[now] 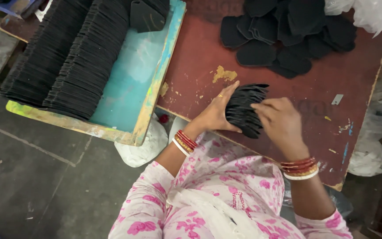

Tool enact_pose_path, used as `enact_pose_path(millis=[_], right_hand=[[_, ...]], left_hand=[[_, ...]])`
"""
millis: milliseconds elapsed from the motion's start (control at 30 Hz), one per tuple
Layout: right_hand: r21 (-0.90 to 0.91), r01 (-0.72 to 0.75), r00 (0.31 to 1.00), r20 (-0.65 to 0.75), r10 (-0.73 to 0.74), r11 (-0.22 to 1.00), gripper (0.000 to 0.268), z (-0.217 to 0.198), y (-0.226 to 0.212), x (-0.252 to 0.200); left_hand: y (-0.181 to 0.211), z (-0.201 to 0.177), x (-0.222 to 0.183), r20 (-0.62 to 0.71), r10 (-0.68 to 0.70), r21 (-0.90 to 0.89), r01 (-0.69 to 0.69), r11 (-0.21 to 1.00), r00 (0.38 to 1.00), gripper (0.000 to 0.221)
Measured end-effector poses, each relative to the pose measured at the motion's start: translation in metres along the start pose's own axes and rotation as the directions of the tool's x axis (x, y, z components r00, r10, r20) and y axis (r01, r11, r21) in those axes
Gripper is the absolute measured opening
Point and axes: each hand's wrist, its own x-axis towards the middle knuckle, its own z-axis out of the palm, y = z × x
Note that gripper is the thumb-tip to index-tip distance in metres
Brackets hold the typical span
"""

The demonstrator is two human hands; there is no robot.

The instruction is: Sorting and stacking small black fabric components on a production workbench.

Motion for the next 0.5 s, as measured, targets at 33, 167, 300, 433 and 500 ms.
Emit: enact_pose_path(millis=[33,167,300,433,500], right_hand=[[-0.002,-0.001,1.000,0.001,0.001,1.000,0.020,0.005,0.000,0.001],[0.130,0.012,1.000,-0.011,-0.011,0.991,0.028,0.012,0.012,0.002],[0.326,-0.095,0.992,-0.048,0.117,0.941,0.050,0.021,0.029,0.004],[0.506,-0.077,0.997,0.057,0.056,0.859,0.066,0.067,0.051,0.000],[0.568,-0.145,0.987,0.143,0.076,0.810,0.073,0.080,0.063,0.000]], left_hand=[[-0.002,0.001,0.001,0.000,0.000,-0.002,0.000,1.000,1.000,0.143],[-0.002,0.002,0.002,-0.010,0.018,-0.019,-0.018,1.000,1.000,0.142],[0.002,-0.002,0.001,0.026,-0.004,-0.007,0.004,1.000,1.000,0.141],[0.000,0.011,0.009,-0.020,0.110,-0.002,-0.110,0.994,0.994,0.140],[-0.009,0.011,0.014,-0.073,0.061,0.008,-0.061,0.998,0.995,0.137]])
